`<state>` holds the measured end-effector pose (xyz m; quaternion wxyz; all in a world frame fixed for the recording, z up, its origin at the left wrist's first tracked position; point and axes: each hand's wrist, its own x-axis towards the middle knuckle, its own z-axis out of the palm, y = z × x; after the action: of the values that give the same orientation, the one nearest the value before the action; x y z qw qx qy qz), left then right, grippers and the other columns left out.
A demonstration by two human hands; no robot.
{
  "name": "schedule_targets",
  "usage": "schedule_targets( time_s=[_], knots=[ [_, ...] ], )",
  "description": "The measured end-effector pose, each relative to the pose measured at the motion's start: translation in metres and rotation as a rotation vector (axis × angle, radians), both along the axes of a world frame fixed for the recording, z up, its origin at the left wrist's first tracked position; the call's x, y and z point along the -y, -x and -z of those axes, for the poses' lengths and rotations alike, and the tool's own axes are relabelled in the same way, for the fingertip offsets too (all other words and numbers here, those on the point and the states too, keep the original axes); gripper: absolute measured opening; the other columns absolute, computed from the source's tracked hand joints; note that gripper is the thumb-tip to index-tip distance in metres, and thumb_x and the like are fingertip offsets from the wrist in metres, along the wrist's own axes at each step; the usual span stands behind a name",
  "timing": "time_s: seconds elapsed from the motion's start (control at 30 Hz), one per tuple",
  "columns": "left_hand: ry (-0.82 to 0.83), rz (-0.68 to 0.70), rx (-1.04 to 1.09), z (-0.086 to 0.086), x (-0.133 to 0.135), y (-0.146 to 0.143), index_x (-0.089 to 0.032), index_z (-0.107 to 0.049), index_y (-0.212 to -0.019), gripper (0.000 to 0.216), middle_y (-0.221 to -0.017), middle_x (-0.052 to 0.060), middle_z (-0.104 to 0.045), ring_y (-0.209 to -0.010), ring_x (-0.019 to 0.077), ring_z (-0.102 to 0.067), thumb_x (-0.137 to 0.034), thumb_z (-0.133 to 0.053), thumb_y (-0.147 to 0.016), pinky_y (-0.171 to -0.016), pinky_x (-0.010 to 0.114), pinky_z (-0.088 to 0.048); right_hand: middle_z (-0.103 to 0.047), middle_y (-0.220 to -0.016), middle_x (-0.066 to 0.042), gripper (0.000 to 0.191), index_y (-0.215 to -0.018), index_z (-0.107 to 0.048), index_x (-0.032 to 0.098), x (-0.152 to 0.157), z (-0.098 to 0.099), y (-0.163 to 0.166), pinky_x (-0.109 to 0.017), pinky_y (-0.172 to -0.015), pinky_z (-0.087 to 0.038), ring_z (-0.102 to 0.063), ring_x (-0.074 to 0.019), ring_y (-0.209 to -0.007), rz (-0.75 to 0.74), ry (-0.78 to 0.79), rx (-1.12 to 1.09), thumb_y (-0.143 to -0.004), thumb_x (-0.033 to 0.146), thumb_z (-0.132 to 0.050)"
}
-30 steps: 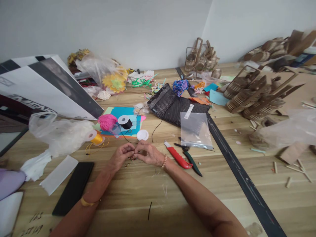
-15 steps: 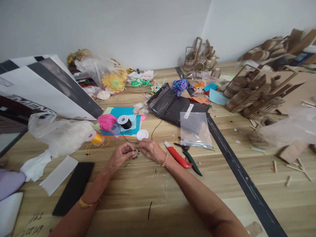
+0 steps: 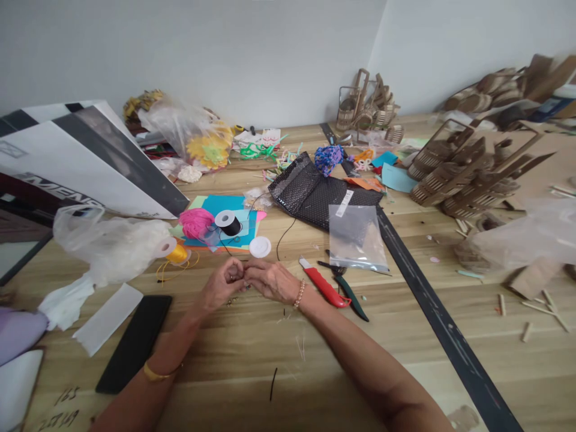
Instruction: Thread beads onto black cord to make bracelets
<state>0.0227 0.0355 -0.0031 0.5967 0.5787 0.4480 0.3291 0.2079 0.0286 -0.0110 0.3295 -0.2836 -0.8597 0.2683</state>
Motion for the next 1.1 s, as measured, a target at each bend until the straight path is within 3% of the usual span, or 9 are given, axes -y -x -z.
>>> schedule_targets(
  time_s=[0.27, 0.43, 0.6, 0.97, 1.1],
  knots=[
    [-0.030, -0.053, -0.082, 0.001, 0.004, -0.003, -0.019, -0.044, -0.074, 0.027, -0.061, -0.005, -0.058, -0.053, 0.0123, -0.062, -0.025, -0.070, -0.068, -0.052, 0.023, -0.050, -0.060, -0.079, -0.003, 0.015, -0.085, -0.058, 0.018, 0.002, -0.001, 0.004, -0.023, -0.064, -0.042, -0.056, -0.0131, -0.070, 0.150, 0.101, -0.019, -0.093, 0.021, -0.046],
    [-0.227, -0.103, -0.211, -0.006, 0.008, -0.006, -0.019, -0.053, -0.073, 0.012, -0.063, -0.003, -0.060, -0.058, 0.0126, -0.062, -0.017, -0.064, -0.070, -0.058, 0.023, -0.051, -0.051, -0.056, 0.004, 0.012, -0.077, -0.057, 0.016, 0.001, -0.006, 0.005, -0.019, -0.050, -0.035, -0.045, -0.0081, -0.051, 0.206, 0.490, -0.190, -0.087, 0.023, -0.054],
    [-0.441, -0.164, -0.314, -0.010, 0.011, -0.009, -0.020, -0.062, -0.072, 0.007, -0.069, -0.001, -0.065, -0.065, 0.0141, -0.062, -0.014, -0.064, -0.070, -0.070, 0.026, -0.051, -0.057, -0.056, 0.004, 0.023, -0.078, -0.056, 0.015, -0.006, 0.003, 0.004, -0.017, -0.044, -0.041, -0.052, -0.0075, -0.046, 0.098, 0.924, -0.458, -0.080, 0.037, -0.062],
    [-0.753, -0.163, -0.406, 0.005, 0.016, -0.011, -0.023, -0.065, -0.075, 0.011, -0.080, 0.006, -0.072, -0.079, 0.0180, -0.066, -0.016, -0.057, -0.080, -0.079, 0.028, -0.051, -0.066, -0.063, 0.000, 0.027, -0.078, -0.056, 0.013, -0.009, 0.015, 0.003, -0.016, -0.045, -0.047, -0.063, -0.0090, -0.051, 0.037, 1.180, -0.644, -0.073, 0.036, -0.072],
    [-0.770, -0.157, -0.389, 0.006, 0.017, -0.011, -0.023, -0.066, -0.075, 0.011, -0.081, 0.007, -0.072, -0.081, 0.0191, -0.067, -0.017, -0.058, -0.080, -0.080, 0.030, -0.052, -0.066, -0.066, 0.000, 0.029, -0.082, -0.053, 0.014, -0.010, 0.013, 0.004, -0.016, -0.045, -0.048, -0.065, -0.0101, -0.053, 0.023, 1.236, -0.693, -0.078, 0.038, -0.069]
  ],
)
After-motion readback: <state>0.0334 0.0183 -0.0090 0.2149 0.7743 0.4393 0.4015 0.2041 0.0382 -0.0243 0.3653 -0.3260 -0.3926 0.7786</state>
